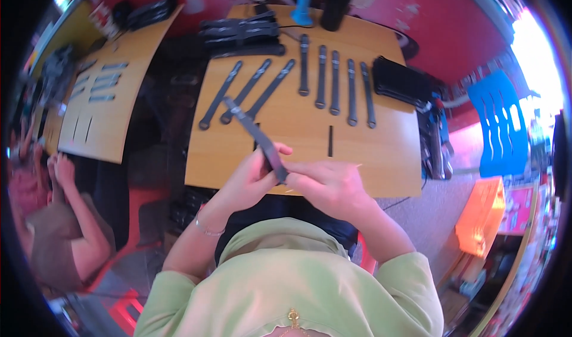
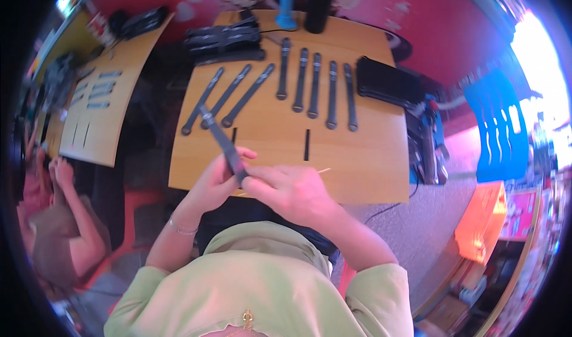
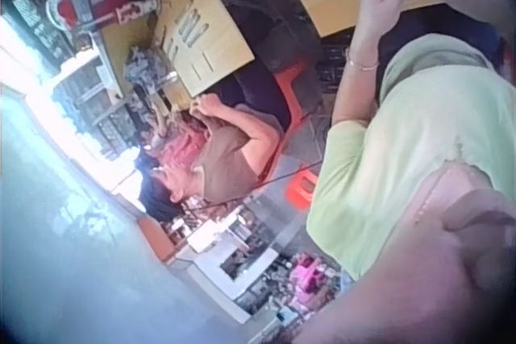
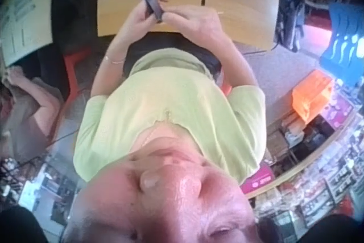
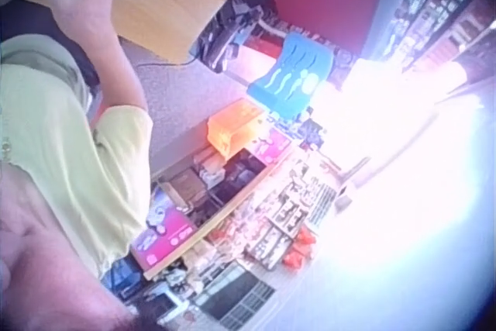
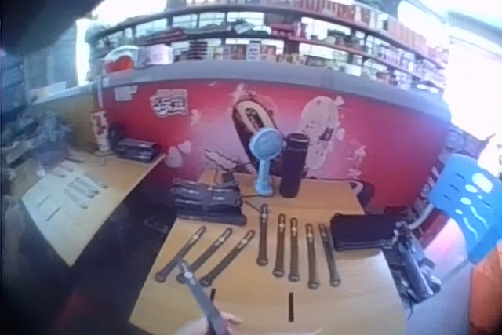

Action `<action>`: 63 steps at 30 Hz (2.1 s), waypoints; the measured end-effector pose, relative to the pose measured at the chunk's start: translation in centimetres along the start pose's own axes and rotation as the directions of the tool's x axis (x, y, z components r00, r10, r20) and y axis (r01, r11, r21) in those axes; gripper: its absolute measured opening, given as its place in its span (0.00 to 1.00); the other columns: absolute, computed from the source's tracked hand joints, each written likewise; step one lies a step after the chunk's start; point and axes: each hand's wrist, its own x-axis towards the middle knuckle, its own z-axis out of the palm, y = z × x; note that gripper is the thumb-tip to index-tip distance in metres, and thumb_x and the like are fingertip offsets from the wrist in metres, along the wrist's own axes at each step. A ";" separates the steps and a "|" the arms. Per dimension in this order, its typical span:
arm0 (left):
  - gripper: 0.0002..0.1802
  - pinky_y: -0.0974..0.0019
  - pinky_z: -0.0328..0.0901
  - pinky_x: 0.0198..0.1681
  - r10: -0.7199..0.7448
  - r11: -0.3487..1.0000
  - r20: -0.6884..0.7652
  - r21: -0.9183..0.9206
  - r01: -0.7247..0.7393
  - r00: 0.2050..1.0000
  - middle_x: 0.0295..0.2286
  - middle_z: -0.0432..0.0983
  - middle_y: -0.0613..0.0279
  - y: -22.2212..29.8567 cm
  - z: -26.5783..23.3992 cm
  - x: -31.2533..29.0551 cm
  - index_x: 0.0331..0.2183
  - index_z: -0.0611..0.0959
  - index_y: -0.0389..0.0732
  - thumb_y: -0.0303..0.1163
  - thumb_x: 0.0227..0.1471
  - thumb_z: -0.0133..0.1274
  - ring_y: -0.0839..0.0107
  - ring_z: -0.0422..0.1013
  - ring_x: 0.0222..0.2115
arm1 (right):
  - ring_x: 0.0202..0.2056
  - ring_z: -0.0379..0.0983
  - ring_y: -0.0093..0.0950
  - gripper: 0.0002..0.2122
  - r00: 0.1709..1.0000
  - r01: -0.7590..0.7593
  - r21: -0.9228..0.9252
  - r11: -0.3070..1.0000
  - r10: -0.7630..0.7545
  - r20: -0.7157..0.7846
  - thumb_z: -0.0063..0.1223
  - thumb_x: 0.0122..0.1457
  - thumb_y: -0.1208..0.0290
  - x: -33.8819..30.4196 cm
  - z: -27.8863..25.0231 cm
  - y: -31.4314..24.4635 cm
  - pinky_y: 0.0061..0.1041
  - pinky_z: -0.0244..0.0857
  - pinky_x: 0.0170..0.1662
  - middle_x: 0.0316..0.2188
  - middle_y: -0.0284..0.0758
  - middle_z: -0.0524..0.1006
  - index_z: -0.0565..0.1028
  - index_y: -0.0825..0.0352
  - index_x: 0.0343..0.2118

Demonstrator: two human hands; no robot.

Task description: Manually threading flexible black straps through small plastic clip attachments and organizing them on a table.

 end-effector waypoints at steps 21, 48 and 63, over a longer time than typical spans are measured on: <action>0.16 0.82 0.52 0.25 0.088 0.995 0.065 0.038 -0.090 0.994 0.23 0.60 0.74 0.9 2.7 0.4 0.47 0.71 0.35 0.29 0.61 0.34 0.87 0.55 0.22 | 0.43 0.67 0.34 0.14 0.841 -0.540 -0.481 0.691 0.463 -0.280 0.56 0.50 0.66 -10.6 -5.9 20.6 0.33 0.60 0.46 0.36 0.35 0.74 0.76 0.60 0.41; 0.15 0.72 0.57 0.26 -0.010 0.937 0.383 0.327 -0.125 0.924 0.19 0.64 0.68 2.7 0.6 0.1 0.34 0.77 0.36 0.34 0.60 0.38 0.75 0.59 0.21 | 0.37 0.76 0.31 0.14 0.458 -0.024 0.994 -0.109 0.883 0.108 0.40 0.64 0.61 -4.0 -3.9 5.2 0.17 0.73 0.33 0.33 0.41 0.77 0.70 0.68 0.39; 0.15 0.78 0.48 0.22 -0.116 0.974 0.124 0.207 0.089 0.985 0.18 0.57 0.76 1.6 -9.3 -7.6 0.34 0.77 0.31 0.30 0.58 0.38 0.85 0.50 0.18 | 0.41 0.74 0.30 0.13 0.246 -0.137 0.785 0.605 0.788 -0.564 0.38 0.65 0.67 -7.0 -10.6 10.2 0.22 0.71 0.45 0.38 0.43 0.75 0.69 0.74 0.41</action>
